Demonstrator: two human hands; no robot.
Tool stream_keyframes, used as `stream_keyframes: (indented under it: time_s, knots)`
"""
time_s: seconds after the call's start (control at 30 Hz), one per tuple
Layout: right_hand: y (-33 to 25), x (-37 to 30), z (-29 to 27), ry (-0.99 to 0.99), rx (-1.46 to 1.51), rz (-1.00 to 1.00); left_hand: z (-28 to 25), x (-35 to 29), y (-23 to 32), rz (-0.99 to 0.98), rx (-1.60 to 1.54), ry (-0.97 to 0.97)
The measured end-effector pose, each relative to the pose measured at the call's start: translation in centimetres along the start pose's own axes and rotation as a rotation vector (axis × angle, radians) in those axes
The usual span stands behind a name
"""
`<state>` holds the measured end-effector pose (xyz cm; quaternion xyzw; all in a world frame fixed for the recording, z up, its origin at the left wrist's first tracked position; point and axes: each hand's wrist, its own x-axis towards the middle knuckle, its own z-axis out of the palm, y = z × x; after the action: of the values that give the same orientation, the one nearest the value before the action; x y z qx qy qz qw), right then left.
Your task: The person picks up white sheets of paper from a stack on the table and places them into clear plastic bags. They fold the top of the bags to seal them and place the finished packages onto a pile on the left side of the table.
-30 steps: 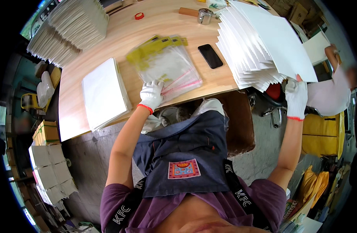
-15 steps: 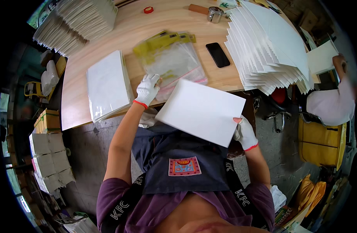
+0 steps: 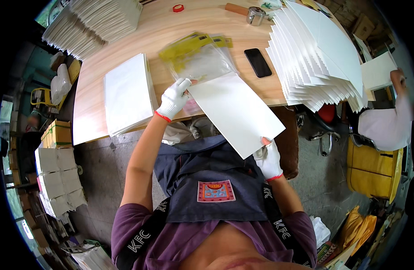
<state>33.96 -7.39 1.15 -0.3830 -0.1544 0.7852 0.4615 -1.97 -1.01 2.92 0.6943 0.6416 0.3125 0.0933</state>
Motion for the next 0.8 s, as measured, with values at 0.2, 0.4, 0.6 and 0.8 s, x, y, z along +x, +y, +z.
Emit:
stream_keyframes:
  time_s: [0.2, 0.4, 0.6, 0.8]
  knots:
    - [1.7, -0.6, -0.4, 0.003, 0.013, 0.026, 2.3, -3.7, 0.3, -0.078, -0.023, 0.249]
    - [0.7, -2.0, 1.6, -0.078, -0.046, 0.046, 8.8, -4.3, 4.8, -0.595, -1.199, 0.688]
    - [-0.7, -2.6, 2.6, -0.226, -0.153, 0.045, 15.3, -3.9, 3.6, -0.707, -2.149, 0.114]
    - [3.5, 0.1, 2.3, -0.093, -0.160, 0.190, 21.3, -12.4, 3.0, -0.580, -1.538, -0.027]
